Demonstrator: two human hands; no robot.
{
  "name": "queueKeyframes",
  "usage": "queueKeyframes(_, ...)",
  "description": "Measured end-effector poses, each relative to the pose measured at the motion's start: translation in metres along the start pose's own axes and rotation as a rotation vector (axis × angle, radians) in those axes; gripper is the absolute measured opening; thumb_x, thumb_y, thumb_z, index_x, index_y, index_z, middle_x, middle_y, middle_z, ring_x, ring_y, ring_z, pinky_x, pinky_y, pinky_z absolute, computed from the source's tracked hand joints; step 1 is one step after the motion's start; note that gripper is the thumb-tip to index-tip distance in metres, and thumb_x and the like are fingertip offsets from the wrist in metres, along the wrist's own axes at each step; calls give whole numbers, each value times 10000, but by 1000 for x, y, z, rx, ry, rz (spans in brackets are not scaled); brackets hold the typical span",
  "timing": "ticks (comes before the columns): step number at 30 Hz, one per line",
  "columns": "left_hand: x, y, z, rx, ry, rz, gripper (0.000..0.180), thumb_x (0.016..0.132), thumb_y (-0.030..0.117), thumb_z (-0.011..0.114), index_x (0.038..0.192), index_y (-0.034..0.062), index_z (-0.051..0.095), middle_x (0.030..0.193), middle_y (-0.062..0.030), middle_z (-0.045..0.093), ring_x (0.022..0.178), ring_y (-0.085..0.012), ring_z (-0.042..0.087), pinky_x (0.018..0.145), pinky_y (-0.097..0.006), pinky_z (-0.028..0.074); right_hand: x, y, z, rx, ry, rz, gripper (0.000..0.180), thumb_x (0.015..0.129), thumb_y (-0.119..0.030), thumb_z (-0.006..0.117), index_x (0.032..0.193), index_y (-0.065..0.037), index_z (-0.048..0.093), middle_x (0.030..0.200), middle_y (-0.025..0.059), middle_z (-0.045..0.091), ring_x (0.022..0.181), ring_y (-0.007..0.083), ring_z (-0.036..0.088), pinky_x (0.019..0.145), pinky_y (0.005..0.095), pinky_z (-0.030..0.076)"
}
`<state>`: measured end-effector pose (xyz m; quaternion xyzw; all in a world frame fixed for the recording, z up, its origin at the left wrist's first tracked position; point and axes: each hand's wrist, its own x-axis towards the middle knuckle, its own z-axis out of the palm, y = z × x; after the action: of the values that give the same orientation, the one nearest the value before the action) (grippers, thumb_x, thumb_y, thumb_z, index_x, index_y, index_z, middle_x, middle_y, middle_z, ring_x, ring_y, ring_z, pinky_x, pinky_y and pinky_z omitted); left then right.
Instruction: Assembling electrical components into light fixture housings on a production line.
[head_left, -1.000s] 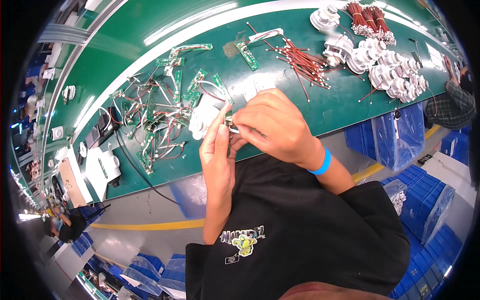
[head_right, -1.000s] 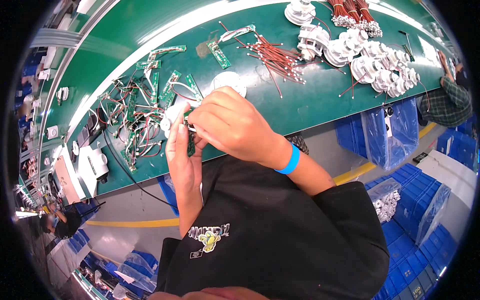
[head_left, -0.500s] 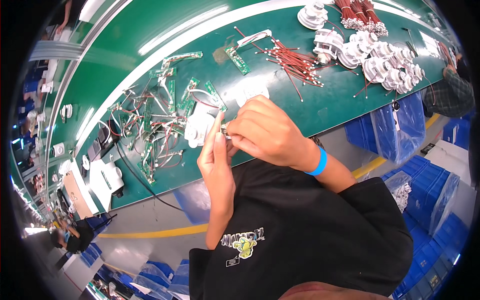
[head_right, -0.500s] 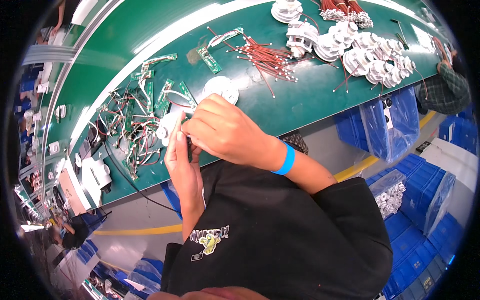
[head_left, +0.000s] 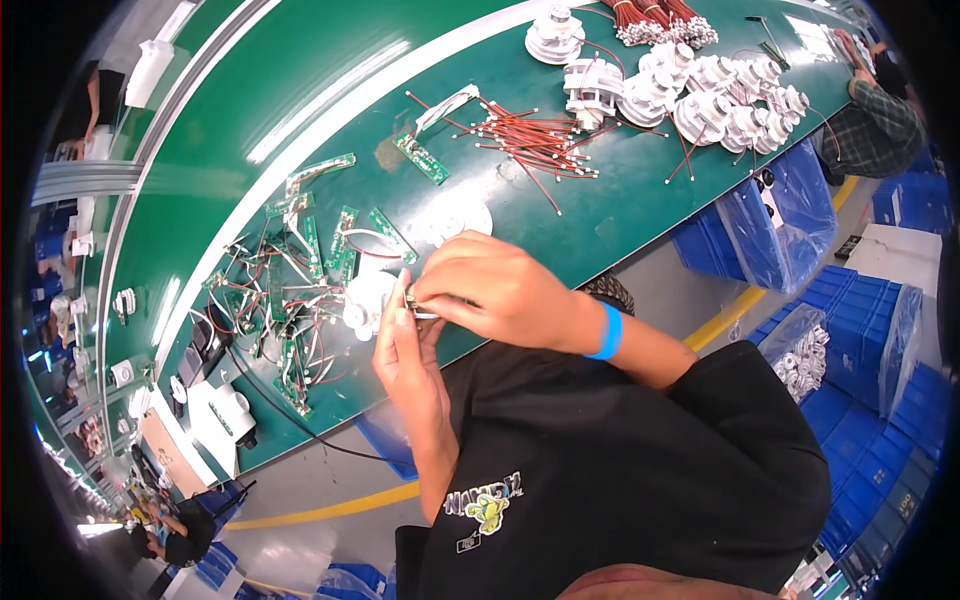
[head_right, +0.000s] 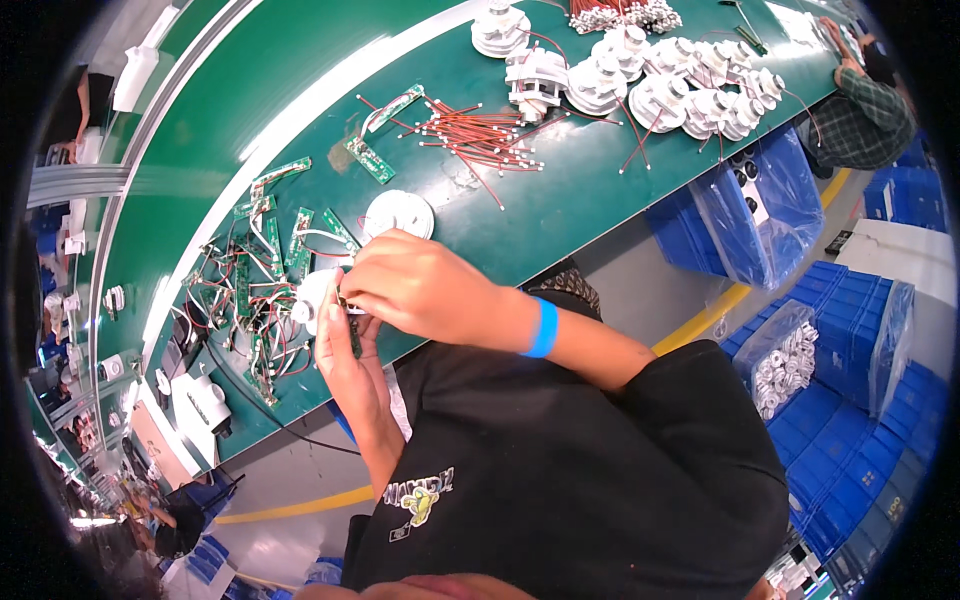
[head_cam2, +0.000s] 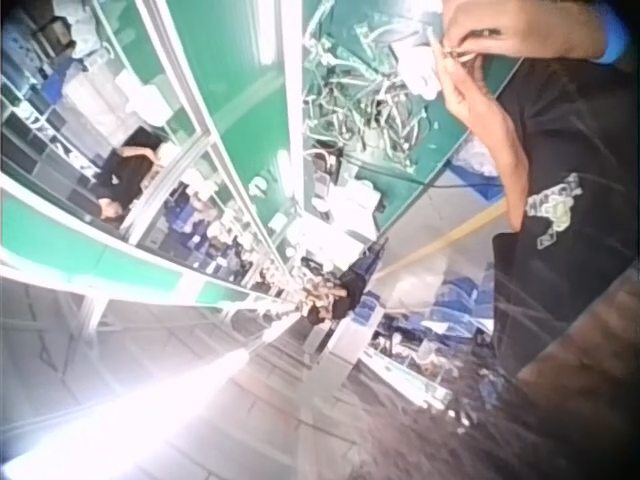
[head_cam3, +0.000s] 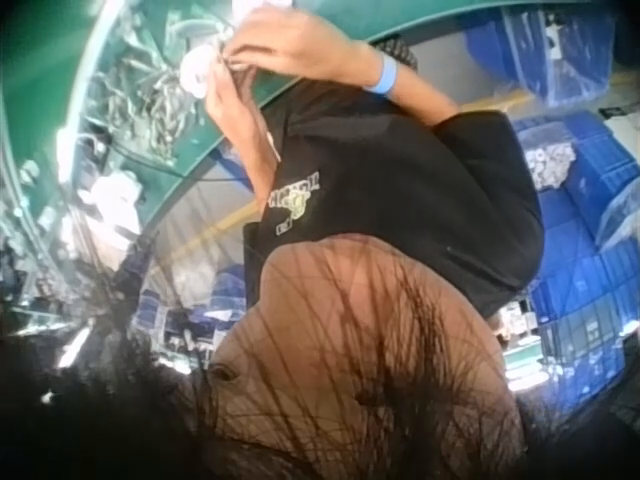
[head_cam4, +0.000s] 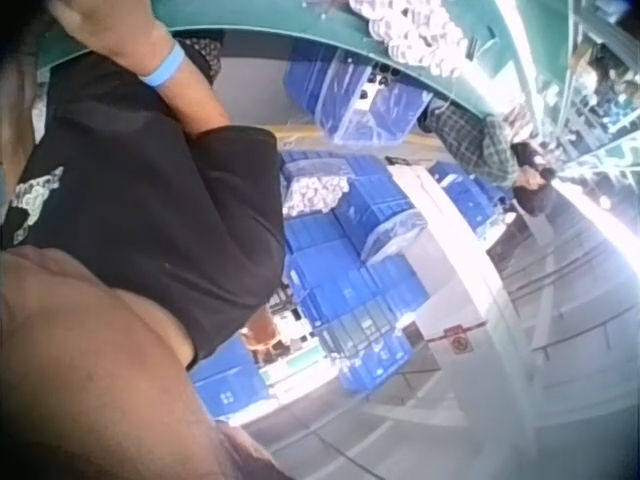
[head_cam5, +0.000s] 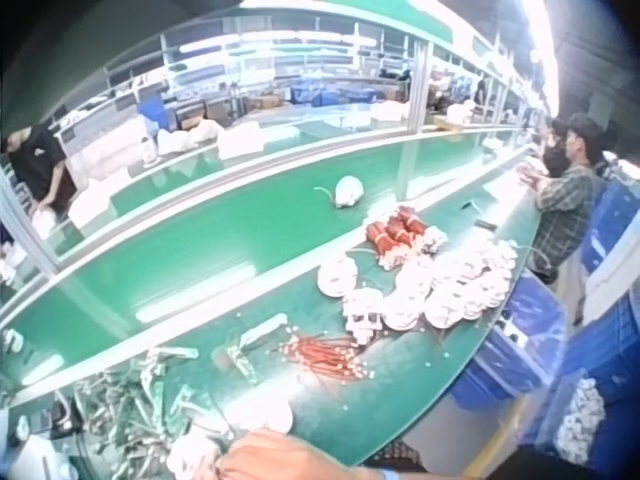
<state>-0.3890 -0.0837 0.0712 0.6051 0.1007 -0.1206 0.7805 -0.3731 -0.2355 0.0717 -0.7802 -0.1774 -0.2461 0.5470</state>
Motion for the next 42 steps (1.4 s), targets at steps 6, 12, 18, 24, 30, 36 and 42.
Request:
queueKeyframes(6, 0, 4, -5, -97, -50, 30, 436, 1038, 200, 411, 1409, -29, 408, 1087, -201, 618, 834, -246, 677, 831, -398, 559, 9, 57, -59, -742, 108, 253, 201, 765, -87, 752, 954, -48, 696, 956, 95, 663, 914, 268, 610, 812, 373, 490)
queueKeyframes(12, -3, 2, -6, -143, -25, 11, 423, 1034, 218, 414, 1373, -33, 426, 1058, -189, 611, 795, -241, 661, 788, -418, 576, 6, 101, -58, -757, 111, 275, 173, 755, -111, 747, 914, -66, 695, 922, 70, 633, 902, 283, 575, 787, 397, 451)
queueKeyframes(18, -5, -1, -1, -186, 8, 8, 417, 1036, 220, 396, 1372, -27, 418, 1032, -164, 592, 753, -205, 616, 744, -384, 563, 15, 85, -59, -363, 261, 311, 121, 817, -116, 721, 914, -51, 691, 891, 58, 685, 816, 199, 621, 745, 323, 475)
queueKeyframes(24, 6, -3, 19, -254, 39, 151, 436, 1040, 228, 380, 1408, -7, 377, 1056, -137, 544, 864, -214, 555, 853, -353, 457, 10, 59, -66, 419, -64, 813, 180, 906, -181, 680, 990, -22, 690, 813, -27, 627, 667, 36, 521, 591, 194, 418)
queueKeyframes(30, 13, 11, 37, -159, 139, 243, 549, 1024, 376, 312, 1410, -9, 375, 1106, -112, 499, 910, -197, 508, 874, -308, 389, -1, 62, -69, 596, 1, 866, 189, 900, -181, 691, 1007, -25, 695, 840, -30, 642, 709, 41, 536, 625, 194, 429)
queueKeyframes(36, 28, 15, 59, 83, 279, 405, 595, 991, 365, 375, 1454, -2, 308, 1106, -116, 484, 926, -192, 499, 828, -294, 387, 7, 74, -62, 284, -42, 714, 123, 881, -129, 694, 930, -17, 704, 783, -6, 640, 696, 43, 548, 605, 214, 442)
queueKeyframes(42, 58, 8, 74, 267, 414, 518, 586, 967, 318, 409, 1494, 93, 286, 1136, -75, 481, 958, -181, 508, 808, -275, 374, 16, 86, -59, 97, -278, 608, 122, 791, -96, 666, 827, 21, 667, 756, 137, 651, 654, 257, 638, 616, 344, 497)
